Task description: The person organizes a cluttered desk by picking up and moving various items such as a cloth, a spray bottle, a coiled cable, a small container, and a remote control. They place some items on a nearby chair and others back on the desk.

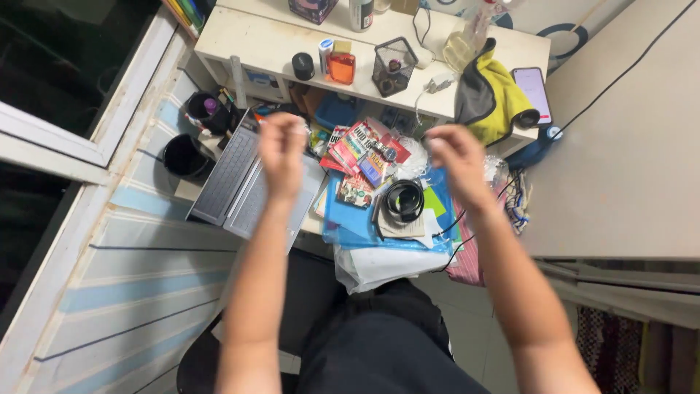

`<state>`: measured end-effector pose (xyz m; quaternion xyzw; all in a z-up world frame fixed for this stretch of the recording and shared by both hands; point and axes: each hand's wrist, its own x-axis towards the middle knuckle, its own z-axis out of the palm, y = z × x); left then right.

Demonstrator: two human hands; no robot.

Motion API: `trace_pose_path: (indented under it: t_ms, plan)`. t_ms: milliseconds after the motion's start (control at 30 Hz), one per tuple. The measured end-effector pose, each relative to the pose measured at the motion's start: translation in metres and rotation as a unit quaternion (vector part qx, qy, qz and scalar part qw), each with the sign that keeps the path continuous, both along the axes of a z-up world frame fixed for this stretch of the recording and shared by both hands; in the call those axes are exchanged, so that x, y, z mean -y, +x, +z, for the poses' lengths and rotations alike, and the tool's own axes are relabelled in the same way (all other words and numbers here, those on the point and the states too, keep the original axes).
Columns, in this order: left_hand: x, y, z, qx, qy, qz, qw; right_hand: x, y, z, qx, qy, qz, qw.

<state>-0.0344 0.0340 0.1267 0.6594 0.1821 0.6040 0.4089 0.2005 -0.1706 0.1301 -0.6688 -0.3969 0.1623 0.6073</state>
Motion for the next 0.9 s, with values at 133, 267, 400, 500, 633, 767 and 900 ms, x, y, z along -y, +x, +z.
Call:
trace_pose_path:
  t_ms: [133,267,400,500,633,767,900]
  plan:
    - [-0.028,0.097,-0.12,-0.154,-0.194,-0.038,0.968,-0.059,0.032,-0.098,-0.13,0.005,0.013,0.991]
    - [-0.043,0.159,-0.132,-0.294,-0.238,-0.034,0.925,-0.104,0.075,-0.134,-0.141,-0.04,-0.03,0.989]
    - [-0.072,0.211,-0.126,-0.32,-0.271,-0.038,0.907,-0.143,0.108,-0.12,-0.126,-0.054,-0.046,0.989]
    - [-0.068,0.23,-0.098,-0.351,-0.295,-0.041,0.888,-0.171,0.138,-0.125,-0.099,-0.074,-0.08,0.989]
    - [-0.068,0.248,-0.087,-0.371,-0.327,-0.047,0.868,-0.195,0.164,-0.129,-0.05,-0.125,-0.095,0.986]
    - [-0.065,0.257,-0.08,-0.341,-0.335,-0.042,0.877,-0.208,0.174,-0.137,-0.038,-0.135,-0.075,0.987]
    - [-0.051,0.246,-0.054,-0.317,-0.336,-0.031,0.887,-0.196,0.155,-0.128,-0.047,-0.082,-0.065,0.993]
